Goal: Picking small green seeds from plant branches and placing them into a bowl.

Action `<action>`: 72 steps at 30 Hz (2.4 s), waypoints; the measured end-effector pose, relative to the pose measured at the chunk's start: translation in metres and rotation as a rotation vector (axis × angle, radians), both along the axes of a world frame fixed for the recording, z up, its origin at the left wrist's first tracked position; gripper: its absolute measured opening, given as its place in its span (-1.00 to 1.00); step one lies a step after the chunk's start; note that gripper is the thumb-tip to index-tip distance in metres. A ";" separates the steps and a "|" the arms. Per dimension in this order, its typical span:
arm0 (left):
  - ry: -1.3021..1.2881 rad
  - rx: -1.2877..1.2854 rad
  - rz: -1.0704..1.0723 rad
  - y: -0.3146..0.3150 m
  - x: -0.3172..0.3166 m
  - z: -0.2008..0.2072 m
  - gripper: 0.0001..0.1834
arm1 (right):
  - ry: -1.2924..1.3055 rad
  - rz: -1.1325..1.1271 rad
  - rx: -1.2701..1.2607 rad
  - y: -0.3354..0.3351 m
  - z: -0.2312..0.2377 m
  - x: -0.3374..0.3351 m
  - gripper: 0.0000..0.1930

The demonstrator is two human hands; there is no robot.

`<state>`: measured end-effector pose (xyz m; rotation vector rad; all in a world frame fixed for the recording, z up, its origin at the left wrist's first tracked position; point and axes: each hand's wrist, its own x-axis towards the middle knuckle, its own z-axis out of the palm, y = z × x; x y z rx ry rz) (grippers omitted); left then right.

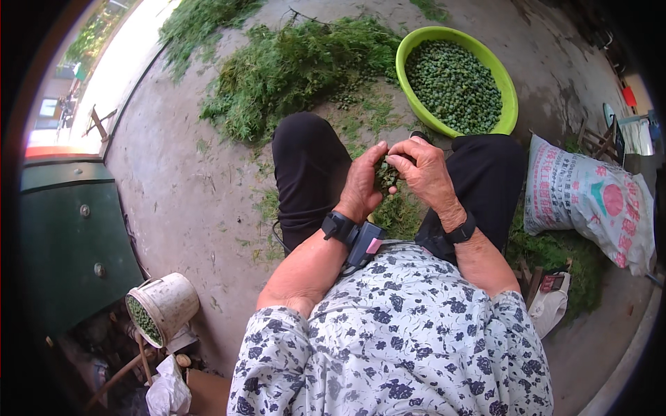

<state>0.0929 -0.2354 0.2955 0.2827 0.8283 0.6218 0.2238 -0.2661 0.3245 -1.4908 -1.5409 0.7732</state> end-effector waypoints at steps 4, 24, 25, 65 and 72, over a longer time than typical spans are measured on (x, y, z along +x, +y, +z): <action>-0.032 -0.004 -0.024 0.003 -0.001 0.000 -0.70 | 0.519 0.002 -0.325 0.000 0.006 0.017 -0.90; -0.001 -0.011 0.039 0.002 0.002 0.000 -0.69 | -0.016 -0.003 -0.066 -0.009 0.011 -0.005 -0.89; -0.002 -0.001 0.043 0.002 0.001 0.000 -0.69 | 0.074 -0.003 -0.069 -0.008 0.010 -0.004 -0.87; 0.064 0.129 -0.146 0.002 0.002 0.002 -0.68 | 1.377 -0.284 -0.174 0.009 0.018 0.054 -0.77; 0.095 0.208 -0.197 0.000 0.002 0.000 -0.84 | 0.120 0.022 0.026 0.002 0.005 0.023 -0.88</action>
